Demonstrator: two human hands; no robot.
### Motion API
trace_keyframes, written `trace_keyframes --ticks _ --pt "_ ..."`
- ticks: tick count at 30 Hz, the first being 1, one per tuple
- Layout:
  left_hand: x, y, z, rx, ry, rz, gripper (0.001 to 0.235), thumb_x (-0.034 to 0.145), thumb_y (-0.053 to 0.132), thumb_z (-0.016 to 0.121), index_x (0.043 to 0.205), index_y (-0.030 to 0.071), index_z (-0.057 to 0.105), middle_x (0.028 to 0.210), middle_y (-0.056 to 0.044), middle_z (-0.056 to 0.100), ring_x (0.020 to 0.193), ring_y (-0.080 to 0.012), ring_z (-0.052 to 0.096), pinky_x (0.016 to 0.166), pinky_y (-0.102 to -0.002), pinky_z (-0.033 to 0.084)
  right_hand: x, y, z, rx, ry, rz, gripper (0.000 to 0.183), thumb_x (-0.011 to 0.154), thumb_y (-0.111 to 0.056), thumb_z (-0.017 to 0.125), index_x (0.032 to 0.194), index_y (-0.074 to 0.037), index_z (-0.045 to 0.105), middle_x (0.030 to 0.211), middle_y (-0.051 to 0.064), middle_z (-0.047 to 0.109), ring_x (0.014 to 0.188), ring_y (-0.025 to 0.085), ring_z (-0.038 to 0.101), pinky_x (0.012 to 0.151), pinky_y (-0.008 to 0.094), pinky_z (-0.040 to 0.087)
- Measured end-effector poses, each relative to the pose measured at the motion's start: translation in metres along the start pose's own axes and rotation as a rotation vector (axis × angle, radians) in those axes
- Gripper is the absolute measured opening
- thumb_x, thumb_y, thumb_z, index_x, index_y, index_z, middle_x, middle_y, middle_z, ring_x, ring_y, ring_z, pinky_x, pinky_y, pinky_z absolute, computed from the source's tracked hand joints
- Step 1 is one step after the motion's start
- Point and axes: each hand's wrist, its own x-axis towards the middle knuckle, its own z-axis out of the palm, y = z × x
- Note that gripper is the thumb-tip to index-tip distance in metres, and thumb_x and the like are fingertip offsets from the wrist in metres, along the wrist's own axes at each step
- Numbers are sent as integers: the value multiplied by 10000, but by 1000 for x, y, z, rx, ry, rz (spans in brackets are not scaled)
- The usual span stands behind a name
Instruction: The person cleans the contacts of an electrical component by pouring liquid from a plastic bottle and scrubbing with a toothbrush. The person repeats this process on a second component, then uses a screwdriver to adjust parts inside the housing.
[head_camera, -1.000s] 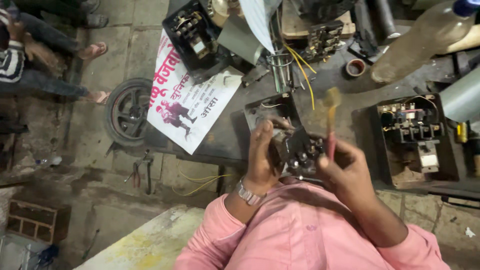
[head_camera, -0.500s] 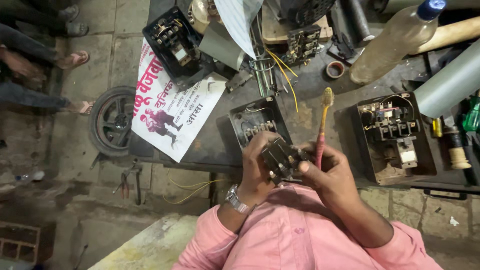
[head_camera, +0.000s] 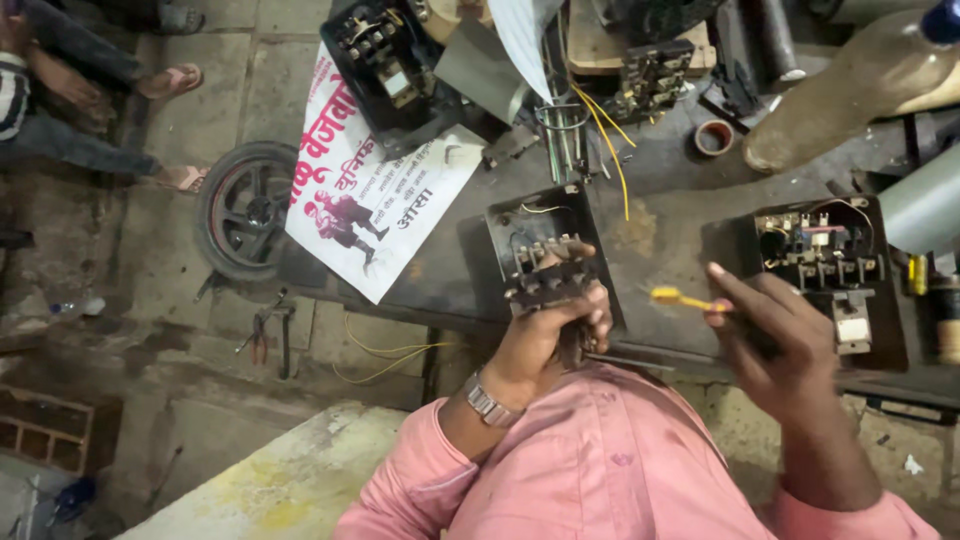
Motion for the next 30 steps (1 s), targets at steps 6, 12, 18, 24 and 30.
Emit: trace_keyframes --ticks 6,12,18,24,30 --pt "4 -13 -11 -79 80 -110 65 1011 60 657 1005 3 627 777 -68 620 713 -208 668 613 -356 577 5 -1 -8 -46 3 10 294 900 -35 770 1193 -49 755 783 72 597 514 153 473 491 287 355" --pt "11 -40 -16 147 114 -32 65 961 28 666 1015 21 701 792 -69 664 673 -162 666 611 -317 577 23 -24 8 12 53 -154 123 898 -75 826 957 -85 718 792 55 672 635 120 600 573 245 433" --pt "5 -39 -19 166 159 -24 34 957 21 690 989 16 679 755 -59 647 615 -157 645 549 -297 549 27 -33 9 22 49 6 95 845 -43 832 885 -62 748 725 51 664 533 127 547 509 276 392" --pt "2 -45 -11 104 143 54 155 897 2 663 1047 29 642 870 -30 679 677 -132 648 588 -312 585 23 -27 13 33 49 -181 155 832 -74 854 864 -65 703 784 67 687 566 144 570 526 283 409" --pt "1 -44 -22 136 199 -59 147 932 12 653 1070 55 623 753 -62 632 589 -161 643 499 -288 520 32 -31 22 -19 95 -162 160 853 -62 842 897 -56 688 803 80 665 603 174 596 509 281 431"
